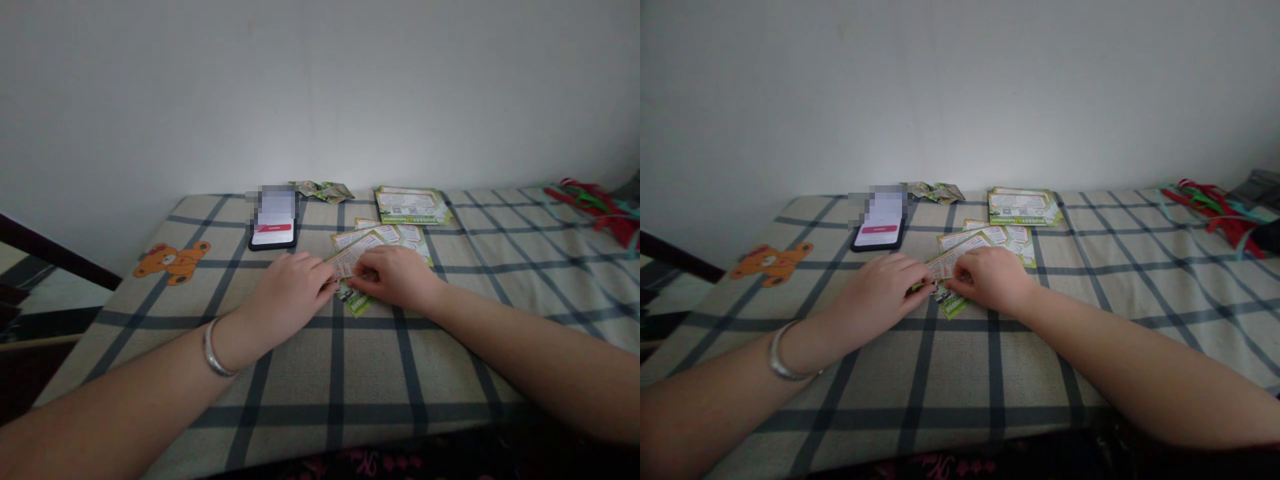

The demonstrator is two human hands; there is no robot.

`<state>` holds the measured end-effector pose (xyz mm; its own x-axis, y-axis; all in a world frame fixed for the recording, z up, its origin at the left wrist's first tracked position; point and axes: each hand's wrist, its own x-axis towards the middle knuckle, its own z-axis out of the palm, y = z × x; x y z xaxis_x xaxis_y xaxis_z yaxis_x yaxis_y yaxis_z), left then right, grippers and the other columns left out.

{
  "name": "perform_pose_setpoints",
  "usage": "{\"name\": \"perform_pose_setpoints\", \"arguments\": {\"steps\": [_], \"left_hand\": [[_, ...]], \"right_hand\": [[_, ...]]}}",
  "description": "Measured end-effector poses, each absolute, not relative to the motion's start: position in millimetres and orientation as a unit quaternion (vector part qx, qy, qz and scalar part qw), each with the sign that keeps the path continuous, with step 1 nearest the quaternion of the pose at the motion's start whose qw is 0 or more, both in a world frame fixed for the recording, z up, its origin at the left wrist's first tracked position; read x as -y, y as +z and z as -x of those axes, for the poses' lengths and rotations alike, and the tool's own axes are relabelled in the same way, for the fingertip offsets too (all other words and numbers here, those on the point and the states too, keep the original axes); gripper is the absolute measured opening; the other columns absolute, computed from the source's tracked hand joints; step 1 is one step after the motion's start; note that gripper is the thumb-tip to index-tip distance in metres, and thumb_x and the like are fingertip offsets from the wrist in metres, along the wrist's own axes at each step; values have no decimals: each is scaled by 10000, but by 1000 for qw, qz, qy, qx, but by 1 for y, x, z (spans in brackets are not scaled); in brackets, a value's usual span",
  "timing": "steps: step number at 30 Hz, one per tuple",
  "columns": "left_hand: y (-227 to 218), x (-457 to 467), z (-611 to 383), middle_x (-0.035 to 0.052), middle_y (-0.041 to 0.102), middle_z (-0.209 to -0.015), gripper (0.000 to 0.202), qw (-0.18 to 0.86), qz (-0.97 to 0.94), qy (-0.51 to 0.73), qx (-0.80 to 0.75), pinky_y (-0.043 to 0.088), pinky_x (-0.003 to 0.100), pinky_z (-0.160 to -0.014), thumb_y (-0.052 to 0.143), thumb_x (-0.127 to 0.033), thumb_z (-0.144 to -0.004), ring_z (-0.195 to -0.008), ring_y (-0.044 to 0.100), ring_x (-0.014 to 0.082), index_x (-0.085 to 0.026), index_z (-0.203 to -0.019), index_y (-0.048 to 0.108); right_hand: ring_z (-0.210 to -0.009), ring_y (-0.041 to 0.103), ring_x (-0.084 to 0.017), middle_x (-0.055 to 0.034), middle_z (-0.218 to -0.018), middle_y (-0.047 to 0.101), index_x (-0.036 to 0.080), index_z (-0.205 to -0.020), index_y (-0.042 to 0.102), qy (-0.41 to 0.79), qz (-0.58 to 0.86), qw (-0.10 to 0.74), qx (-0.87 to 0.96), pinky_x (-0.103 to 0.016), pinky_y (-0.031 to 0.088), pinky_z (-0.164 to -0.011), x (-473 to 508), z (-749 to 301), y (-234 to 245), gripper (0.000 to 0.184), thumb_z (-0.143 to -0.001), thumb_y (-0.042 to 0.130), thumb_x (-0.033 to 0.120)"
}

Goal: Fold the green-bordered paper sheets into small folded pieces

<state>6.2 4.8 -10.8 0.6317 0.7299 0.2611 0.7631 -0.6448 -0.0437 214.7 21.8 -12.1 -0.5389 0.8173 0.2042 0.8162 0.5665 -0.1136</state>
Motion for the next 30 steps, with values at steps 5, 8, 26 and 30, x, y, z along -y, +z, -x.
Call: {"name": "perform_pose_setpoints", "arguments": {"steps": [5, 8, 26, 30], "left_hand": [[-10, -5, -4, 34, 638, -837, 116, 35, 898, -134, 418, 404, 325, -699, 602, -265, -870, -818, 564, 211, -180, -948, 619], [-10, -7, -1, 29, 623, -842, 94, 24, 908, -125, 399, 404, 331, -720, 582, -241, -875, -836, 553, 210, -194, -938, 635], [-12, -16, 8, 40, 652, -966, 101, 50, 954, -158, 249, 449, 338, -835, 588, -141, -861, -930, 529, 196, -180, -922, 659], [-13, -15, 8, 36, 659, -960, 116, 57, 955, -170, 238, 456, 333, -823, 577, -130, -859, -922, 536, 189, -178, -922, 662]], "right_hand": [[-655, 517, -148, -13, -703, 630, 201, -740, 622, 9, 463, 119, 878, -274, 247, -569, -23, -216, -14, 283, -838, 593, 465], [-655, 515, -147, -13, -696, 623, 197, -736, 617, 4, 457, 123, 881, -273, 249, -573, -24, -216, -14, 286, -835, 600, 465], [-844, 539, -169, -46, -897, 615, 186, -907, 653, 37, 369, 188, 909, -268, 393, -701, -24, -222, -18, 155, -872, 595, 326], [-865, 504, -189, -48, -896, 659, 200, -909, 686, -17, 271, 183, 945, -310, 398, -772, -23, -223, -14, 176, -920, 517, 248]]}}
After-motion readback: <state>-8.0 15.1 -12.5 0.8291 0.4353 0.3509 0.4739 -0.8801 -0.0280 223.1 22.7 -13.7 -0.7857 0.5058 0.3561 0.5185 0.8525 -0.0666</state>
